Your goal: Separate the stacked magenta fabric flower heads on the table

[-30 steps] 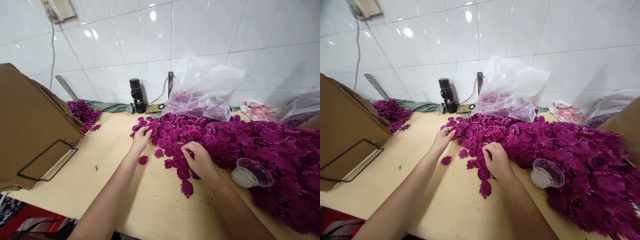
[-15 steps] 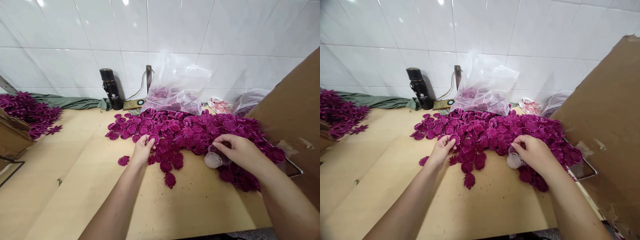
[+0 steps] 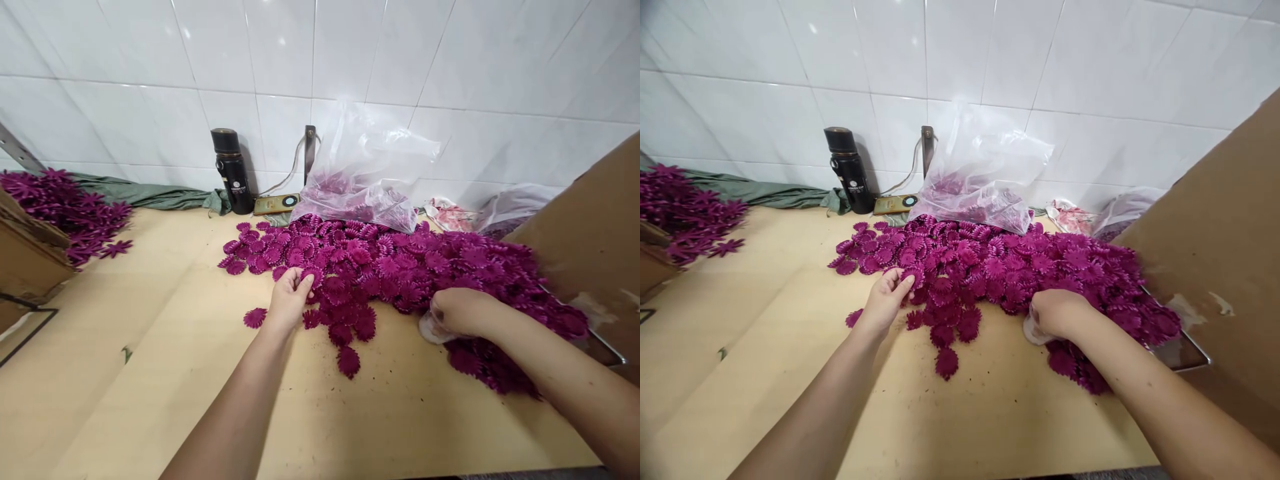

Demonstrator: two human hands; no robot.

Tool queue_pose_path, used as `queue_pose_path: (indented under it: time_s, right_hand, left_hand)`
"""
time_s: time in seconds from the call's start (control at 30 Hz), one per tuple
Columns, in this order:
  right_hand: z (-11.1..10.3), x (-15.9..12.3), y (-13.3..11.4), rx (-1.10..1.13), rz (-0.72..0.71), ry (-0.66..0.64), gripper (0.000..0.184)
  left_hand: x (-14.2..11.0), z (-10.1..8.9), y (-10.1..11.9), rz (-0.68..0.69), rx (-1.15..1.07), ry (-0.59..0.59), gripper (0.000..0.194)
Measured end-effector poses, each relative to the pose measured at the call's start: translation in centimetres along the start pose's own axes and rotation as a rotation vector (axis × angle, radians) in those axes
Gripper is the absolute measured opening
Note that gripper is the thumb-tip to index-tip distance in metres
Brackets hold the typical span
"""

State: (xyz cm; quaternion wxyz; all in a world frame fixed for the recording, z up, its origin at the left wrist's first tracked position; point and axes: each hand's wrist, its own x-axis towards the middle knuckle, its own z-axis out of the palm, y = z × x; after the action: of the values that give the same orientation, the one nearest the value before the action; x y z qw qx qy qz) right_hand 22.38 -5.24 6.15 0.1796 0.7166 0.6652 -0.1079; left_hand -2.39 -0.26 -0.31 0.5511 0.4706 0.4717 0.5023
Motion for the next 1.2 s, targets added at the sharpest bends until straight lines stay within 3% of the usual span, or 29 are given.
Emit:
queue_pose_path:
  time_s: [0.17,0.33,0.43,0.6,0.7,0.83,0.93,1.1,1.2]
  right_hand:
    - [0.4,0.3,0.2,-0.006,-0.006,0.010,0.025]
    - [1.6,0.1,2.6,0.175,-0.111,0.093,0.023]
    - [1.3,-0.5,3.4,0.202,-0.142,0.164,0.022]
    - [-0.4,-2.2,2.4,0.332,-0.136,0.398,0.011]
    - [-0.3,-3.5,1.1,0.456,-0.105,0.451,0.022]
    - [0.9,-4.7,-0.7,0.672,-0.190,0.434,0.038]
    - [1.6,-5.0,-1.1,0.728,-0.247,0.462,0.029]
    - [2.4,-5.9,1.7,0.960,-0.230,0.637,0.020]
    - [3.1,-7.0,4.3,1.076,-0.116,0.725,0.022]
  left_hand:
    - [0.0,0.0,-0.4,0.021,-0.034,-0.005,0.028]
    - [-0.1,0.1,-0.6,0.032,-0.065,-0.024,0.032]
    - [-0.2,0.2,-0.6,-0.009,-0.078,-0.050,0.033]
    - [-0.7,0.7,-0.7,-0.030,-0.049,-0.119,0.029]
    - [-1.5,1.5,-0.7,-0.010,0.014,-0.179,0.021]
    - [-3.0,4.4,0.1,0.100,0.184,-0.249,0.011]
    - [-3.9,7.6,1.3,0.223,0.282,-0.371,0.009]
    - [-3.6,12.3,2.5,0.282,0.263,-0.571,0.016]
    - [-2.9,14.0,2.6,0.353,0.329,-0.694,0.026]
